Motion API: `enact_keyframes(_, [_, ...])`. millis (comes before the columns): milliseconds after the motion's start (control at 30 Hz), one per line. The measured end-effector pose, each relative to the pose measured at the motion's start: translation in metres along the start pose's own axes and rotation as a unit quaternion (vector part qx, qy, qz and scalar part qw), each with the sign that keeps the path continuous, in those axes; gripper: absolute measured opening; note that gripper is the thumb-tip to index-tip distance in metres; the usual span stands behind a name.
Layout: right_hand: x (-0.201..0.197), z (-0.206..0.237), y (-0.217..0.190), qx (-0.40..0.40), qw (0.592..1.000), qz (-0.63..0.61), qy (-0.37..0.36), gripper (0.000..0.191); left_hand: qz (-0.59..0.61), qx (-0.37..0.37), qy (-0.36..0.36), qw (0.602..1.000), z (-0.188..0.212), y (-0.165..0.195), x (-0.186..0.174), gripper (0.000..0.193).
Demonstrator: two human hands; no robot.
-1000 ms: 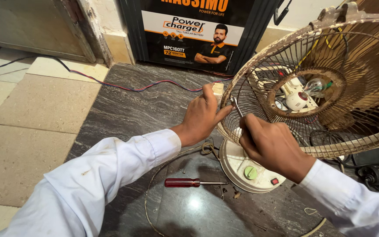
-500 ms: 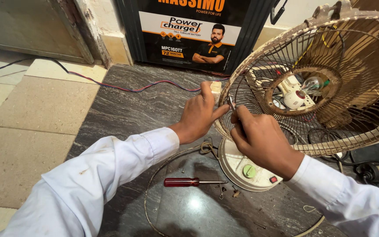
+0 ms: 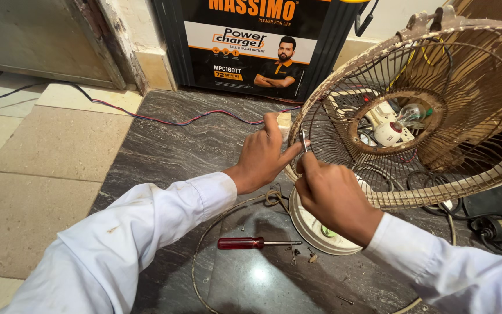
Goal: The person disassembles a standing fan by removing screws from the front grille using a wrench and screwdriver. They detach the grille, set it aside, and continue to manipulate the fan components.
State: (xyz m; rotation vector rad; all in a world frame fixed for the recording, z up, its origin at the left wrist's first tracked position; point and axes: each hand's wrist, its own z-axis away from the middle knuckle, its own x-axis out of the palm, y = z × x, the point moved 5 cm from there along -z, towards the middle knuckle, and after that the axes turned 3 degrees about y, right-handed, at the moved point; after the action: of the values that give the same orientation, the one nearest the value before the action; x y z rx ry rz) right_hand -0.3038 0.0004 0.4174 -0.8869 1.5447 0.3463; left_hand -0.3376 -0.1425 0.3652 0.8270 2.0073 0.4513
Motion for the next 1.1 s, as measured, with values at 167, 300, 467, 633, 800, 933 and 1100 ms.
enact_keyframes(167, [0.01,0.0,-0.001,-0.033,0.998,0.048,0.002,0.018,0.01,-0.018,-0.006,1.0,0.001,-0.001,0.0,0.065])
enact_keyframes(300, [0.01,-0.003,0.002,-0.028,0.998,0.05,-0.011,0.021,0.006,-0.007,0.003,1.0,0.0,-0.001,0.001,0.062])
enact_keyframes(467, [-0.005,-0.005,0.0,0.021,0.999,-0.031,-0.004,0.022,0.011,0.003,0.015,1.0,0.002,-0.004,0.002,0.061])
enact_keyframes(633, [-0.041,-0.025,0.006,0.012,0.986,-0.144,0.08,0.029,0.005,-0.027,0.011,1.0,-0.003,-0.009,0.009,0.062])
enact_keyframes(800, [-0.056,-0.053,0.047,0.175,0.922,-0.345,-0.015,0.015,0.02,-0.021,0.017,0.999,-0.002,-0.012,0.012,0.058])
enact_keyframes(933, [-0.052,-0.062,0.076,0.263,0.854,-0.448,-0.022,0.011,0.029,0.003,0.032,0.999,0.0,-0.01,0.01,0.058])
enact_keyframes(1100, [-0.039,-0.072,0.098,0.249,0.793,-0.553,0.062,0.009,0.039,-0.001,0.013,0.999,0.0,-0.005,0.011,0.057])
